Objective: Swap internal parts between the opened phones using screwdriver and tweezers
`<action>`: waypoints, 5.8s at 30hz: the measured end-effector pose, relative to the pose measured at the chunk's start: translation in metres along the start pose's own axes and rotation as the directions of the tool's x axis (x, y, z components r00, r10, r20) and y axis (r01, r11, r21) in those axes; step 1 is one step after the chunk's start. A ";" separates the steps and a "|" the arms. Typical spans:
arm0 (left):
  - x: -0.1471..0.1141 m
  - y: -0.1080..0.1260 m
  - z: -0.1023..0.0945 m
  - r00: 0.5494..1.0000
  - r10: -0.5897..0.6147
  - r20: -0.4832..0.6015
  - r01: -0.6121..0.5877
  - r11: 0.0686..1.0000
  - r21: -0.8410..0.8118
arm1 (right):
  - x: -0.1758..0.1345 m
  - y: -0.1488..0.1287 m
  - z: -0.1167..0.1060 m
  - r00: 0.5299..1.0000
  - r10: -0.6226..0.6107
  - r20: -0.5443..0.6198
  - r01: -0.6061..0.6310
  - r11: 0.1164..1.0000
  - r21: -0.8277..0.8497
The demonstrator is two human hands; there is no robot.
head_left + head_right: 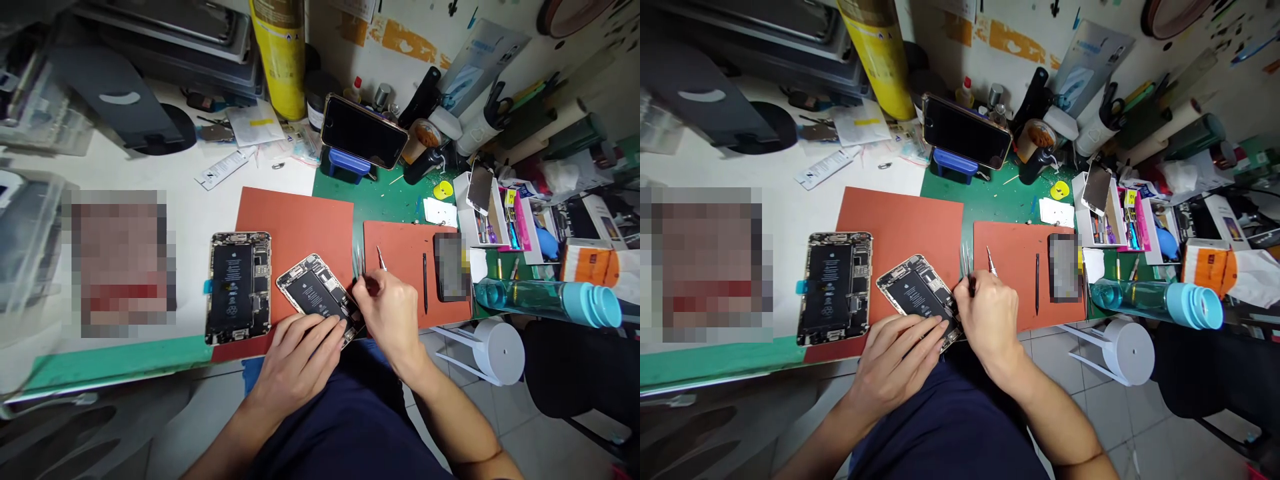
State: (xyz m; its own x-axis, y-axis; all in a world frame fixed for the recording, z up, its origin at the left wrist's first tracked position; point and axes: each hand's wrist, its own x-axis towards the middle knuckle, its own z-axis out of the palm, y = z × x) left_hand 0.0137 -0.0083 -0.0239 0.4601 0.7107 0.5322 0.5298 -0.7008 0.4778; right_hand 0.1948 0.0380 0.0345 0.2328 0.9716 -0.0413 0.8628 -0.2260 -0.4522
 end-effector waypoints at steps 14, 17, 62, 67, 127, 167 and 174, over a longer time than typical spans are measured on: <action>0.001 -0.002 0.003 1.000 0.023 0.005 -0.023 1.000 0.013 | -0.022 0.064 -0.037 0.968 -0.048 0.248 -0.231 0.232 0.945; 0.002 -0.001 0.002 1.000 0.017 0.009 -0.017 1.000 0.019 | -0.024 0.063 -0.038 0.986 -0.041 0.159 -0.140 0.300 0.944; 0.002 0.001 0.001 1.000 0.007 0.020 -0.008 0.999 0.042 | 0.016 0.055 -0.034 0.584 -0.812 -0.021 0.646 0.448 0.618; 0.003 0.001 0.001 1.000 -0.003 0.021 0.002 0.999 0.044 | 0.018 0.054 -0.035 0.578 -0.816 -0.018 0.640 0.439 0.630; 0.006 -0.002 0.000 0.999 0.024 0.042 -0.026 0.999 0.040 | 0.019 0.056 -0.035 0.644 -0.765 0.011 0.605 0.518 0.604; 0.004 -0.001 -0.001 0.998 0.037 0.050 -0.039 0.999 0.030 | -0.013 0.028 -0.008 0.921 -0.294 0.255 0.167 0.891 0.423; 0.005 0.001 0.000 0.999 0.005 0.044 -0.008 0.998 0.064 | -0.010 0.026 -0.008 0.914 -0.308 0.264 0.189 0.900 0.393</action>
State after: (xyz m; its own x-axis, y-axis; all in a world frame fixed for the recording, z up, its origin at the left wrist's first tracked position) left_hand 0.0169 -0.0060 -0.0211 0.4935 0.7094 0.5032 0.5709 -0.7007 0.4280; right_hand 0.2185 0.0214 0.0304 -0.1712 0.9761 -0.1340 0.6437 0.0078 -0.7652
